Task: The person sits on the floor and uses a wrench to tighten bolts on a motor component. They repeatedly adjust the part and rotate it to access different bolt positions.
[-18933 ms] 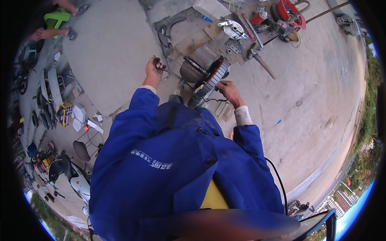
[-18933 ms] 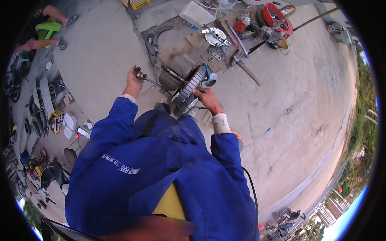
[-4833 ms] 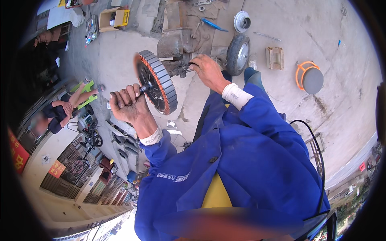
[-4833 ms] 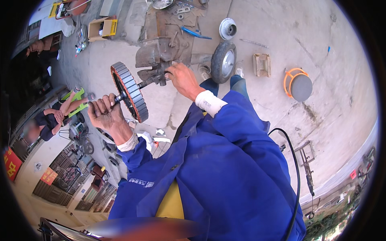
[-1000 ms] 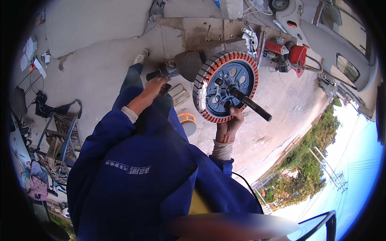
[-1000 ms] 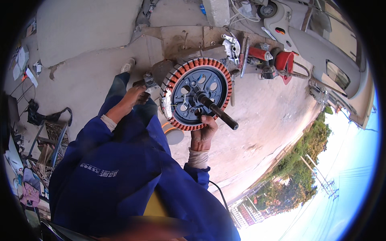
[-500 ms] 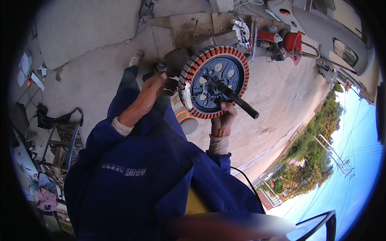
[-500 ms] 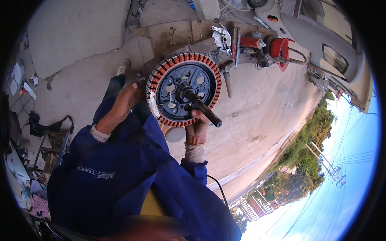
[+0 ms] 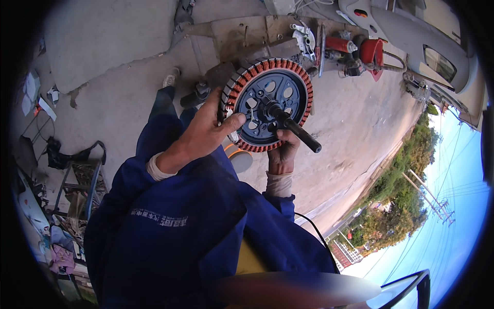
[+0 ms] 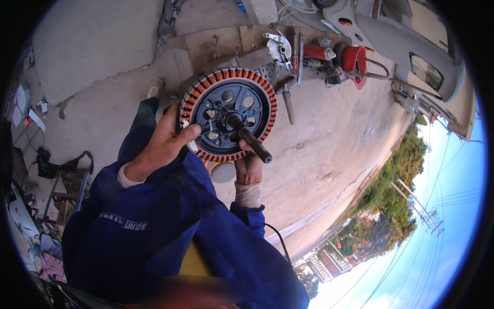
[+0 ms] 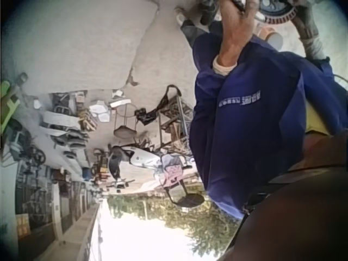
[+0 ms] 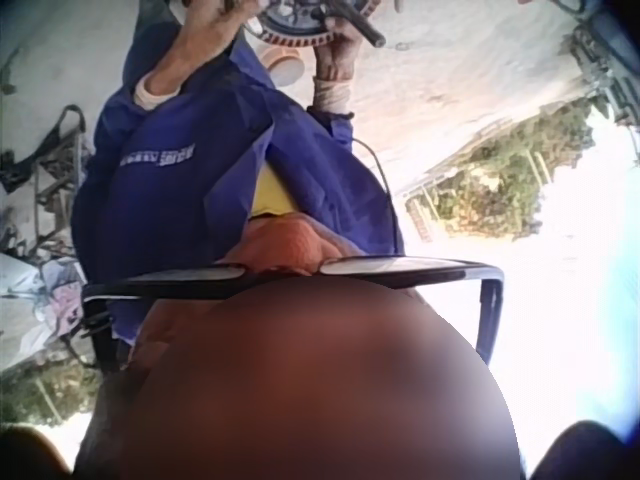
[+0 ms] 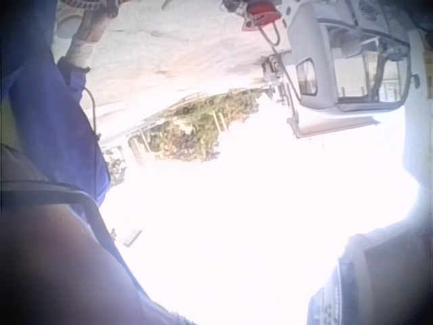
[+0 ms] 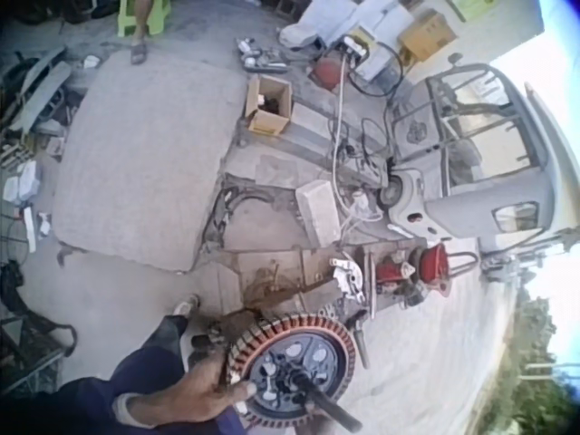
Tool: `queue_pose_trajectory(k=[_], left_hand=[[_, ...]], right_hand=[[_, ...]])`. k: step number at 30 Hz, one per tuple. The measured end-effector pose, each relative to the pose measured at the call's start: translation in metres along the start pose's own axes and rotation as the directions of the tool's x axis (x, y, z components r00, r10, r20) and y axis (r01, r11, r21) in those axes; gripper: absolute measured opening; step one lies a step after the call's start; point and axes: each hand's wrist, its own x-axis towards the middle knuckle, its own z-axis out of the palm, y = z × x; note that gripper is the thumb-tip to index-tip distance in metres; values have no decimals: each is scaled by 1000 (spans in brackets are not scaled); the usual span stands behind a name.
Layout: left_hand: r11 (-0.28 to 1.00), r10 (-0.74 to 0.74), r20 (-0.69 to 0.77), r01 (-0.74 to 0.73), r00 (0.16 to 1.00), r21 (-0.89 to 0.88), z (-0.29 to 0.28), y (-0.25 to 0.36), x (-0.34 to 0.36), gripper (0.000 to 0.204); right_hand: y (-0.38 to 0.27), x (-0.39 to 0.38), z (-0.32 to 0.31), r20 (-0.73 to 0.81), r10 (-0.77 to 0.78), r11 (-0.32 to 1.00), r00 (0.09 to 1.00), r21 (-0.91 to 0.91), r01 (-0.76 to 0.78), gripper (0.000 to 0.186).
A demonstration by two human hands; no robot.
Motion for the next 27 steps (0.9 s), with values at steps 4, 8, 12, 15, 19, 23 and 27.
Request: queue_pose_trajectory(k=[4, 8, 12, 15, 19, 23, 27], left_hand=[[997, -21, 41, 18, 999, 72, 1, 4, 0, 51], [994, 0, 41, -4, 999, 112, -1, 1, 0, 53], [994, 8, 34, -12, 999, 109, 0, 2, 1, 53], [991, 17, 25, -21, 1000, 129, 0, 0, 1, 52], [996, -30, 9, 29, 999, 82, 1, -2, 0, 52], [996, -42, 20, 41, 999, 82, 2, -11, -9, 50], [991, -130, 19, 130, 991, 29, 7, -10, -21, 43]], right_hand=[[3, 7, -23, 100, 25, 992, 995, 122, -37, 32], [1, 8, -18, 84, 25, 993, 996, 116, -35, 34], [2, 7, -20, 77, -4, 998, 997, 65, -1, 36], [-1, 2, -6, -22, 20, 1000, 1000, 10, -20, 37], [0, -5, -2, 0, -8, 1000, 1000, -4, 8, 38], [3, -22, -27, -22, 20, 1000, 1000, 1, -20, 37], [3, -46, -31, 1, 46, 998, 999, 42, -46, 39]])
